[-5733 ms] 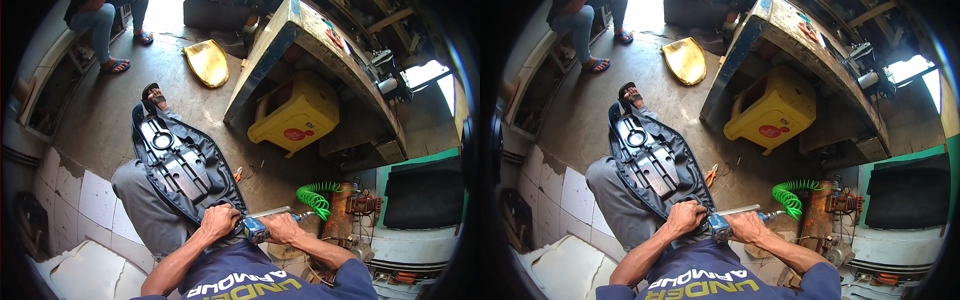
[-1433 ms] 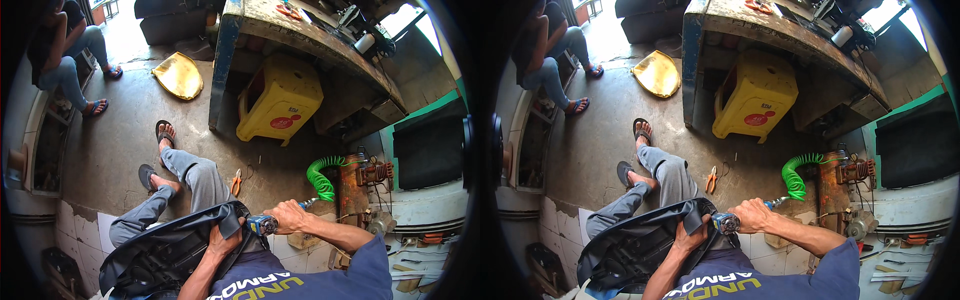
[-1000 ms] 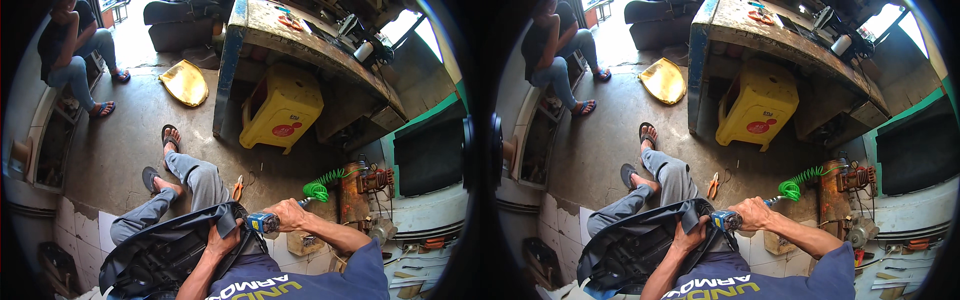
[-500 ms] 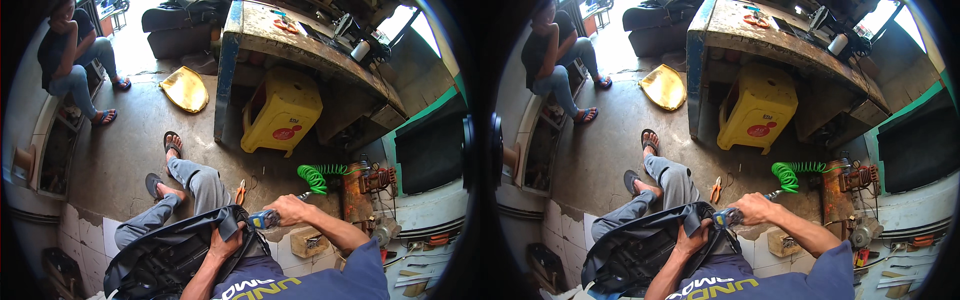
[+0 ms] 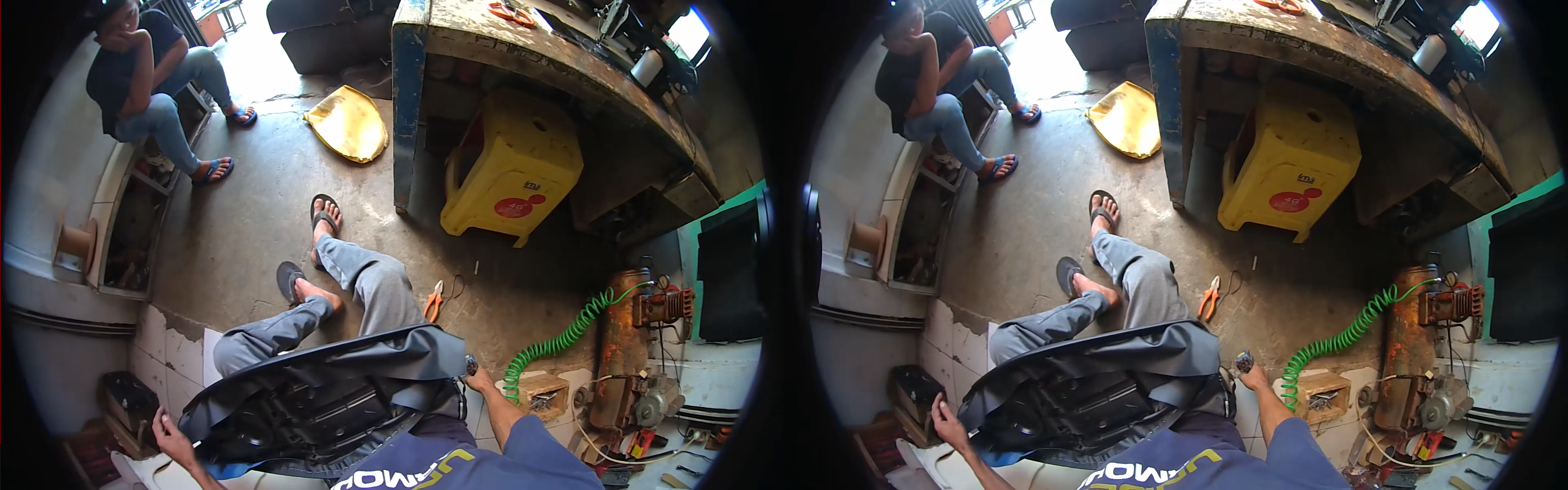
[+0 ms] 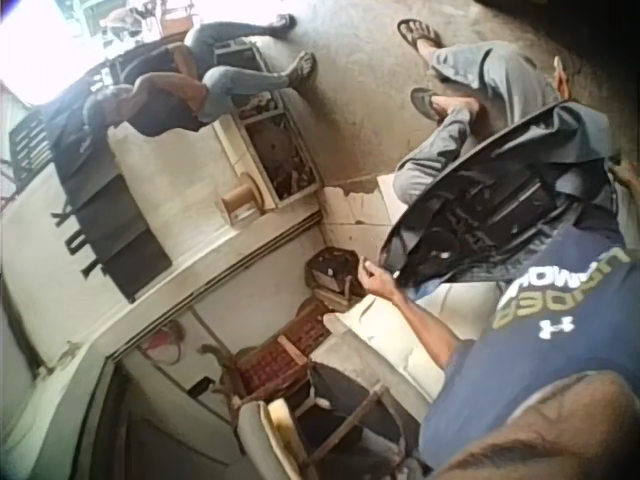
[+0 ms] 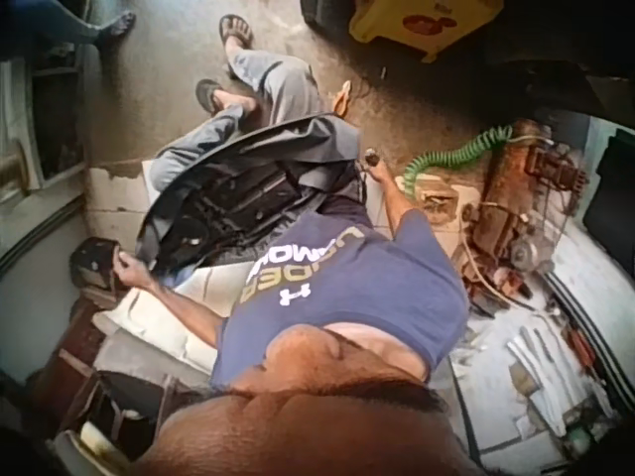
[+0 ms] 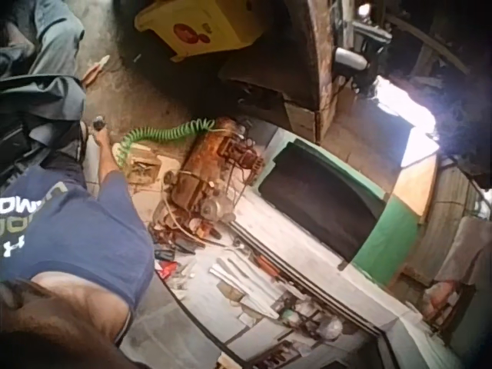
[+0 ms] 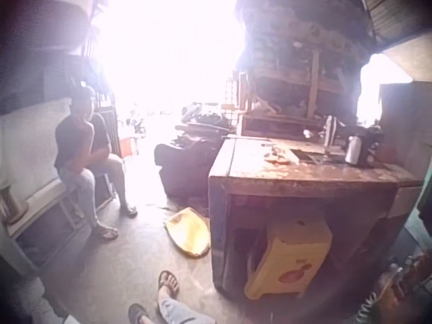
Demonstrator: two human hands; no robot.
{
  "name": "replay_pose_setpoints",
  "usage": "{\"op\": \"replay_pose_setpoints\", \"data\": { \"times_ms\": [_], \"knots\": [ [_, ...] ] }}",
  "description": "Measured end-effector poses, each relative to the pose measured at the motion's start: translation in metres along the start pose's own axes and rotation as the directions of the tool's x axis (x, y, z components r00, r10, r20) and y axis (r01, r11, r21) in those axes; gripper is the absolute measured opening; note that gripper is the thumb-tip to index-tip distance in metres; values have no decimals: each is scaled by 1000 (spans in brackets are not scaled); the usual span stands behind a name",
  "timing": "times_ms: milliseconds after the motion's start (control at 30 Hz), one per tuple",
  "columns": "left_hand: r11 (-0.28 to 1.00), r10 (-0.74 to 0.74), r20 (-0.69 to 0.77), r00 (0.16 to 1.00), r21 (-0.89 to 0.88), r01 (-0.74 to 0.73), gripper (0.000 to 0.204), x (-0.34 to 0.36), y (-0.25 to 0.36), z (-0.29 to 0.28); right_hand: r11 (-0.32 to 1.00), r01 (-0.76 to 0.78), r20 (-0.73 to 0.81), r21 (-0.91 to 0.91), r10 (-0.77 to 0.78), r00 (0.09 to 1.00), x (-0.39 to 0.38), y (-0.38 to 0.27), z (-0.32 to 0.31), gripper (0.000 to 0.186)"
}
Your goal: The person fits a cover over a motorcycle seat base, fastens the edges underneath using a pneumatic stapler, and trims off the excess cover material with scissors.
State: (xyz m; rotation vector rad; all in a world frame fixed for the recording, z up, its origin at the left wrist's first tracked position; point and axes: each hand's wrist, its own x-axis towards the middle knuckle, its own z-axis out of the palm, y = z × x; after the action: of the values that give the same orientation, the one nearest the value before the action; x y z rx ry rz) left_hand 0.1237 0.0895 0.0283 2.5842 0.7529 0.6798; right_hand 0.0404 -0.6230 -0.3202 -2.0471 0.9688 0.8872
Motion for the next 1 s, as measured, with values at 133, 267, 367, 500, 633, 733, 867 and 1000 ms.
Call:
{"op": "replay_pose_setpoints", "data": {
  "times_ms": [133, 267, 367, 500, 633, 733, 867, 1000],
  "knots": [
    [706, -611, 183, 771, -314, 634, 39, 7, -182, -95, 999, 49, 160, -12, -47, 986, -34, -97, -26, 49],
    [345, -478, 540, 692, -609, 714, 64, -2, -133, -46, 188, 140, -4, 972, -584, 812, -36, -145, -64, 59],
    [416, -369, 379, 849, -749, 516, 66, 6, -116, -38, -68, -109, 5, 992, -828, 561, -84, -223, -106, 78],
    [428, -241, 110, 964, -880, 207, 69, 11, -112, -13, -228, -180, -129, 957, -890, 438, -107, -249, -138, 91],
    [438, -169, -173, 970, -895, -84, 72, -3, -111, -9, -162, 0, -140, 987, -855, 499, -139, -264, -172, 88],
    [-339, 226, 145, 963, -915, 218, 66, 28, -88, -42, -156, 15, -142, 988, -848, 511, -171, -281, -181, 90],
    [329, -467, 206, 860, -862, 386, 57, 45, -34, -80, -126, 367, -287, 922, -858, 427, -194, -307, -193, 94],
    [920, -229, 336, 914, -233, 316, 53, 56, -80, -79, -42, 552, -321, 833, -850, 419, -191, -322, -191, 96]
  ]
}}
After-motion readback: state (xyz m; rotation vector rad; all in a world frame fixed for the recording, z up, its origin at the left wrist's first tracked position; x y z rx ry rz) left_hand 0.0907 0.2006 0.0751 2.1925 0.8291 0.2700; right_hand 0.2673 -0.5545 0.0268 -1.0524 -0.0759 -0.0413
